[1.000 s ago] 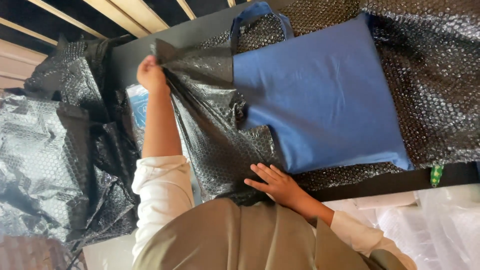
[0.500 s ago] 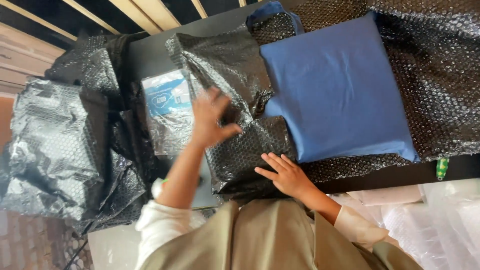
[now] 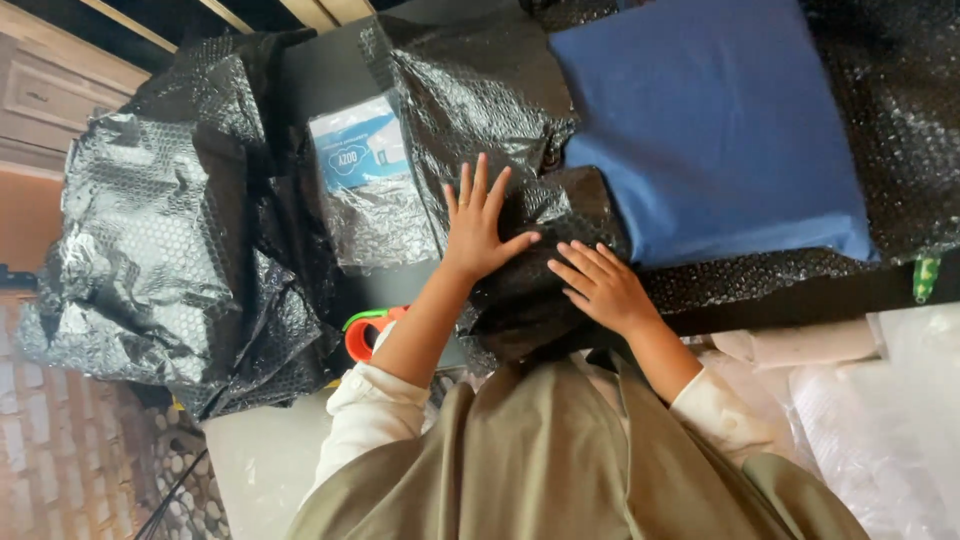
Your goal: The person wraps a blue tote bag in black bubble wrap on a table. They fold the bubble wrap around the bag, then use a tape dispenser to apply clear tape to seal the package.
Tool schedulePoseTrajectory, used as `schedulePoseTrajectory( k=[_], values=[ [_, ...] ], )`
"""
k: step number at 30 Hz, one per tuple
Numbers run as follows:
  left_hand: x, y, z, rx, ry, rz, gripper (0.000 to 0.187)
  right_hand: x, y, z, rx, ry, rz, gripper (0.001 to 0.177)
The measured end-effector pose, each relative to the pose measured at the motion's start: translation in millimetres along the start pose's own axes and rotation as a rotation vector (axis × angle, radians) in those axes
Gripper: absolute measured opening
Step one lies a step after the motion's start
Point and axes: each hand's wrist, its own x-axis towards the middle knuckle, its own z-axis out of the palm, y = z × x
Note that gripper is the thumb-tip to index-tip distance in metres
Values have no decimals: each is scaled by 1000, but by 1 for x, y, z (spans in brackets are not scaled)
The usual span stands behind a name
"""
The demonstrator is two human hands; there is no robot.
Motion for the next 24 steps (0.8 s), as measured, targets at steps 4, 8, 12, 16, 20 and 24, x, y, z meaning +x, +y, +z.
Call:
schedulePoseTrajectory(
  k=[4,8,12,16,20,24],
  values=[
    [-52,26,1,-9,-71,162,116,-3,-3,-22,216,66,153,56],
    [-55,33,10,184,-201,159,121,-17,10,-67,371,119,452,19],
    [-64,46,12,205,-186,135,120,-64,17,-76,572,22,787,16],
    [-65,53,16,246,-142,97,122,-59,12,-82,594,-334,1146,46],
    [-67,54,19,244,-96,105,122,-100,38,-22,552,-602,956,31],
    [-70,53,26,175,-40,107,118,-84,48,-45,510,-642,955,32]
  ],
)
